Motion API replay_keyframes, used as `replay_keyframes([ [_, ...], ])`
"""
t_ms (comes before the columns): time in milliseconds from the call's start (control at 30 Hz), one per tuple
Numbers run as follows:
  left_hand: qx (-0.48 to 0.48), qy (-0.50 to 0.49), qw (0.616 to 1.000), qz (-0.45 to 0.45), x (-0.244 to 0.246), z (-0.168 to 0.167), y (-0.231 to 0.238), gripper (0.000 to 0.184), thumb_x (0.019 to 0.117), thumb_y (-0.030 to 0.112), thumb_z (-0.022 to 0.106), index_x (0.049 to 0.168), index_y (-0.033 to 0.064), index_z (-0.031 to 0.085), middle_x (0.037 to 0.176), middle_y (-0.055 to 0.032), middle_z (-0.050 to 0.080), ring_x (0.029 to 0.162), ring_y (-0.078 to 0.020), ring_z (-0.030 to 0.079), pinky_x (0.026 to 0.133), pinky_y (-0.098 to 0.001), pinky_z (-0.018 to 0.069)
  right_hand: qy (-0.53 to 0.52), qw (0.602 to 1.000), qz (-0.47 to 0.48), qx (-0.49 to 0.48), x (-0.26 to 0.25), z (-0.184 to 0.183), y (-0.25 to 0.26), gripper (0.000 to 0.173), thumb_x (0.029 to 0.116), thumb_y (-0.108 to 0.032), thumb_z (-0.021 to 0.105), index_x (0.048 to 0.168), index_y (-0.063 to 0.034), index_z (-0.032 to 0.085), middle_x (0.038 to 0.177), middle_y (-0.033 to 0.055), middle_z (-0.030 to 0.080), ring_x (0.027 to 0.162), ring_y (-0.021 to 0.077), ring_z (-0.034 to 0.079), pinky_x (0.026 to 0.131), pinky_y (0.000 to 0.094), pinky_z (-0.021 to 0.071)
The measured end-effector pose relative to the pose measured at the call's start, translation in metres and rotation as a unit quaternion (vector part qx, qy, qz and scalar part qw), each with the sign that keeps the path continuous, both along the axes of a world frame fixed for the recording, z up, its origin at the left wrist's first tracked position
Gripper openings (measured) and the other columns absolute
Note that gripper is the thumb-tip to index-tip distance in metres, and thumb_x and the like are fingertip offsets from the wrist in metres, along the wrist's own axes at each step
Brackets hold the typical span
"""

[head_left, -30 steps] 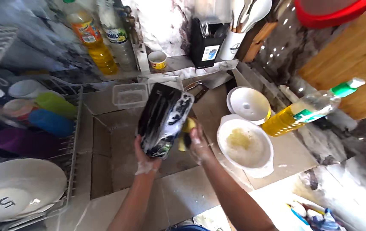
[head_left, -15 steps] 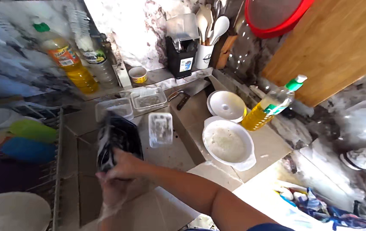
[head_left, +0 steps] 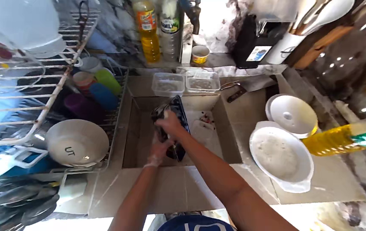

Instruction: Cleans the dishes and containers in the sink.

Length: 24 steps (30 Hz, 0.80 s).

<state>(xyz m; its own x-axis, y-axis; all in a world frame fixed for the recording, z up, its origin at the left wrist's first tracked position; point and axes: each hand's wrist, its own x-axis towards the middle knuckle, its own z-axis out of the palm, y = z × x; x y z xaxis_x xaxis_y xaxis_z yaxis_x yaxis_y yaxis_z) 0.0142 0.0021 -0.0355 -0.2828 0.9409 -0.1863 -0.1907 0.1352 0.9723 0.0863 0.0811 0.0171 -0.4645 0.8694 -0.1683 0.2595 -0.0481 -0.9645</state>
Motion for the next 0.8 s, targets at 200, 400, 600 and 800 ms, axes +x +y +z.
replay_keyframes([
  [200, -0.008, -0.022, 0.998, 0.058, -0.016, 0.003, 0.005, 0.061, 0.0915, 0.01, 0.059, 0.147, -0.0019, 0.036, 0.114, -0.0123, 0.062, 0.095, -0.0115, 0.065, 0.083, -0.0303, 0.0573, -0.068, 0.989, 0.117, 0.058, 0.039, -0.016, 0.001, 0.058, 0.1046, -0.026, 0.06, 0.148, 0.003, 0.036, 0.139, 0.0286, 0.056, 0.125, 0.0355, 0.06, 0.105, 0.0498, 0.0504],
  [400, 0.024, -0.105, 0.994, 0.015, -0.008, 0.007, 0.001, 0.063, 0.0903, 0.012, 0.053, 0.149, 0.002, 0.032, 0.111, -0.0089, 0.063, 0.093, -0.0107, 0.067, 0.081, -0.0313, 0.059, -0.259, 0.924, 0.065, 0.274, 0.02, -0.01, 0.013, 0.039, 0.1005, -0.021, 0.066, 0.135, -0.0037, 0.064, 0.152, 0.0264, 0.048, 0.135, 0.0462, 0.05, 0.111, 0.0586, 0.0433],
  [600, 0.045, -0.099, 0.993, 0.047, -0.032, 0.0, 0.0, 0.071, 0.0847, 0.016, 0.057, 0.149, 0.0028, 0.03, 0.108, -0.0066, 0.064, 0.09, -0.0097, 0.068, 0.078, -0.0307, 0.0597, -0.293, 0.919, 0.156, 0.214, 0.023, -0.012, -0.031, 0.044, 0.0995, -0.011, 0.059, 0.141, 0.0051, 0.056, 0.146, 0.0283, 0.052, 0.141, 0.0435, 0.046, 0.117, 0.0537, 0.038],
  [800, 0.025, -0.103, 0.993, 0.044, -0.019, 0.011, -0.006, 0.068, 0.0844, 0.012, 0.056, 0.147, 0.0021, 0.032, 0.108, -0.0072, 0.064, 0.09, -0.0095, 0.067, 0.078, -0.0296, 0.0593, -0.288, 0.893, 0.074, 0.338, -0.014, -0.01, 0.029, 0.035, 0.1007, -0.012, 0.06, 0.133, 0.0015, 0.063, 0.134, 0.0274, 0.062, 0.132, 0.0476, 0.052, 0.108, 0.0589, 0.0437],
])
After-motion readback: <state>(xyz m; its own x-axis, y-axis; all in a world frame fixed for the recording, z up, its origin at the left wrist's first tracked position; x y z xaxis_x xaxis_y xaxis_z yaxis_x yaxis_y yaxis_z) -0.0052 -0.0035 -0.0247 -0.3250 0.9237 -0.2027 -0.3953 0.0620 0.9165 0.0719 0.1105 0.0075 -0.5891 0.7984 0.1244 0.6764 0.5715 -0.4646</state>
